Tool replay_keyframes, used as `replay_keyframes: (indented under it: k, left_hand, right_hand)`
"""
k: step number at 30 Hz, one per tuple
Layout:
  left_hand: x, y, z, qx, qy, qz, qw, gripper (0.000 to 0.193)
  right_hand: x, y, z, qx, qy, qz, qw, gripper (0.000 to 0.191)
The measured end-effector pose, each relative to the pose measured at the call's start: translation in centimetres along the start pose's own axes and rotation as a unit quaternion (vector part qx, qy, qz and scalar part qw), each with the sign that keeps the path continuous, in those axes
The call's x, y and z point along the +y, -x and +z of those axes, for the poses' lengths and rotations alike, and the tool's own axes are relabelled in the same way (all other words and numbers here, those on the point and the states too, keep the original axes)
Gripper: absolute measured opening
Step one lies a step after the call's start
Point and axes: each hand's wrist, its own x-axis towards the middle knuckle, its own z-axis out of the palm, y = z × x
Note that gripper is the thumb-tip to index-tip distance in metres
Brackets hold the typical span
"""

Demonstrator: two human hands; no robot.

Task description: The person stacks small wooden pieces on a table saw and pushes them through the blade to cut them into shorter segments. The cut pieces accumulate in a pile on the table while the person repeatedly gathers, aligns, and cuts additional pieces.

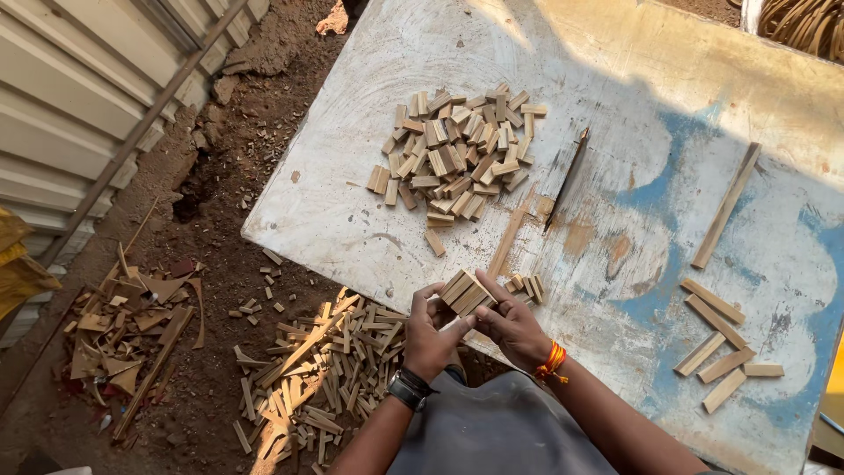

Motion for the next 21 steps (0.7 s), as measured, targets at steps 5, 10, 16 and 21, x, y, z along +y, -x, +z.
replay_keyframes:
  k: [5,10,16,21]
  left_hand:
    - [-3.6,-0.8,-4.0,-0.019,0.166,-0.115,0.979,0.072]
    - [-4.2,-6.2,-5.4,0.025,0.19,-0.18,0.965,0.071]
    - [-4.6,-13.0,-5.2,0.133,0.091,-0.127,0.979,0.1]
    - [-10.8,-8.7,-1.0,-0.172,-0.335,-0.028,0.926,0.068]
  right_hand:
    - [3.7,-0.7,0.6,0.004,0.008,0.0,1.0,0.085]
    - [5.1,-0.9,0.4,0.079,-0.052,-0.019,0.995,0.083]
    - [9.6,-1.0,-3.8,0.346,-0.07,-0.049,0.934,0.046]
    - [10.4,1.6,-9.0,0.451,0.016,-0.113,0.885,0.041]
